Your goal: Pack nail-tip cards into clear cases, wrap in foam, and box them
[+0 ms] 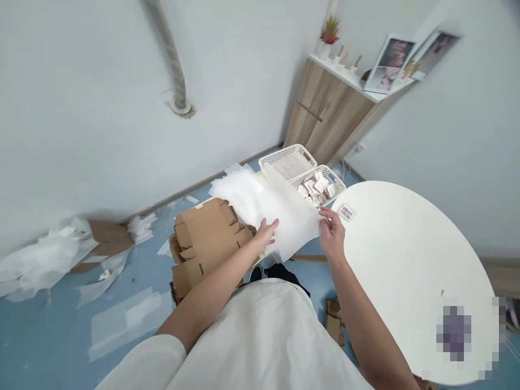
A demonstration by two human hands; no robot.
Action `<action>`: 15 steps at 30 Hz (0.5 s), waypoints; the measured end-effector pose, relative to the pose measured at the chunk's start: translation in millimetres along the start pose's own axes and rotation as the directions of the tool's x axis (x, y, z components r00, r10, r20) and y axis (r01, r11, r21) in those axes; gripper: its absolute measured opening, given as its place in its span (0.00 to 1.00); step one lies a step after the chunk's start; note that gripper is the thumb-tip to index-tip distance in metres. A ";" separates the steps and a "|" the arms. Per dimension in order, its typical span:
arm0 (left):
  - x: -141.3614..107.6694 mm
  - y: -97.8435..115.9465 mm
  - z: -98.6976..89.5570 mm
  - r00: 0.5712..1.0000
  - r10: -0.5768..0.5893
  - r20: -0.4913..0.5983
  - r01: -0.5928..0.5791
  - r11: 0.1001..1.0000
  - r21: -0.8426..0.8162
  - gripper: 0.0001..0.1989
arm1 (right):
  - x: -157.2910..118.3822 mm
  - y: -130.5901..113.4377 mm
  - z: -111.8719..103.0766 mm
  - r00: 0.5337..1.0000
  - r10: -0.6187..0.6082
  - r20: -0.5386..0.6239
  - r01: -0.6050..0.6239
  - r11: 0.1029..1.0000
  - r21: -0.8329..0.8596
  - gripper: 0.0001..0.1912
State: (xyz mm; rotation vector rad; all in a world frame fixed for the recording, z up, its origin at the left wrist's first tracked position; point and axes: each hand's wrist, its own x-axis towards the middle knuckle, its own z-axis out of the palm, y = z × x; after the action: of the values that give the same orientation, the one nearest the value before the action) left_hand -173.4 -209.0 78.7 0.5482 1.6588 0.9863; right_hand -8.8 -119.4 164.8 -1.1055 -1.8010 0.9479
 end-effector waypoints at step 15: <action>-6.2 44.1 108.0 0.824 0.478 0.305 -0.500 0.866 -0.007 0.36 | -114.0 18.7 -139.5 0.872 0.490 0.008 -0.489 0.870 0.056 0.22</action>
State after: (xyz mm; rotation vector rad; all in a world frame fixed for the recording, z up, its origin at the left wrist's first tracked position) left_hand -75.4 -153.8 110.1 1.1596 1.3054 1.1426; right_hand 156.4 -192.9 175.9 -1.5677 -1.4976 1.2771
